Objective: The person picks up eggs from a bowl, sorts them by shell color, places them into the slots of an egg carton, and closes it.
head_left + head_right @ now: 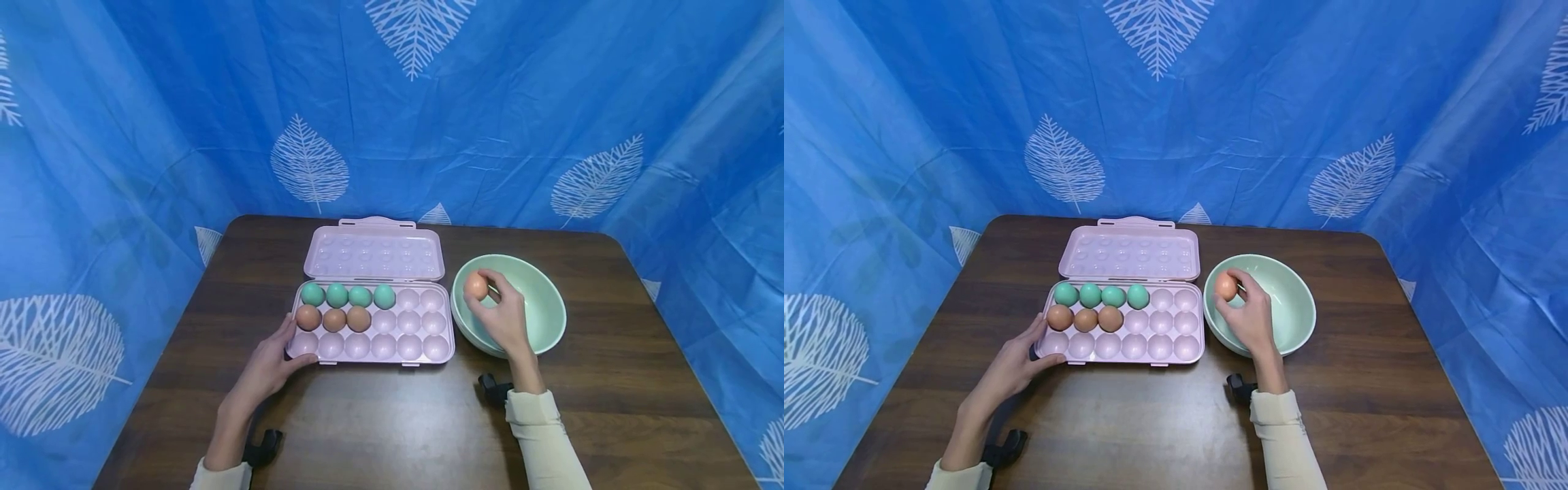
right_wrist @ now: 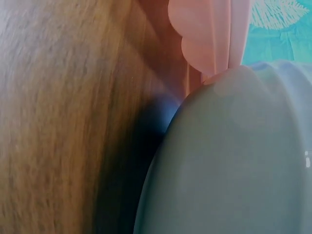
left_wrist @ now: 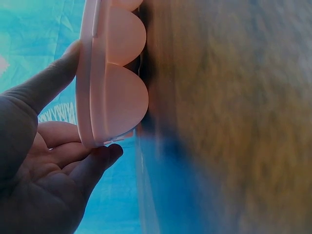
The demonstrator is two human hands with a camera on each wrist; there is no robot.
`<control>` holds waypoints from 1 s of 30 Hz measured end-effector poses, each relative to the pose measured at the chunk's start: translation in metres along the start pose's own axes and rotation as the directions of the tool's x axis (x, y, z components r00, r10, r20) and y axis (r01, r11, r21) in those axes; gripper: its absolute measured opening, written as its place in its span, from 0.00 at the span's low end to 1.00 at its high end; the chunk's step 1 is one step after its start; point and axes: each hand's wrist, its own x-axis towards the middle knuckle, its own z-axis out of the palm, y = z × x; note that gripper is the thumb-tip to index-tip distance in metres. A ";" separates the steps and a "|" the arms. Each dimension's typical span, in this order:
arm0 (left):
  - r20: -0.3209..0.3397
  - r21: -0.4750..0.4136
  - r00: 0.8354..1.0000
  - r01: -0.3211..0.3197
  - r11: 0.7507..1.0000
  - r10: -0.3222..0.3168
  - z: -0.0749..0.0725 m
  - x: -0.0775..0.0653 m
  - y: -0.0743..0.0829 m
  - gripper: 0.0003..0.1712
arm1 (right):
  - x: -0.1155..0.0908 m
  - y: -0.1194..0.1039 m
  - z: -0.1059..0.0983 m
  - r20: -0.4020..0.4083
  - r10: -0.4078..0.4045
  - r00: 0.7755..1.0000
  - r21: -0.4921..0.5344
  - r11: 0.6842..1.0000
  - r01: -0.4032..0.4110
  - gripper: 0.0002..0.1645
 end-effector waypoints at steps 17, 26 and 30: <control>-0.012 0.003 1.000 -0.021 1.000 0.021 0.003 0.000 0.000 0.54 | -0.013 -0.085 0.036 0.026 -0.161 0.987 0.111 0.981 0.157 0.28; -0.020 -0.006 0.999 -0.025 1.000 0.025 0.002 0.000 -0.002 0.54 | -0.028 -0.053 0.101 0.107 -0.110 0.988 0.211 0.974 0.086 0.33; -0.022 0.001 0.999 -0.024 1.000 0.024 0.003 0.000 -0.002 0.54 | -0.033 -0.051 0.120 0.166 -0.094 0.982 0.197 0.979 0.060 0.33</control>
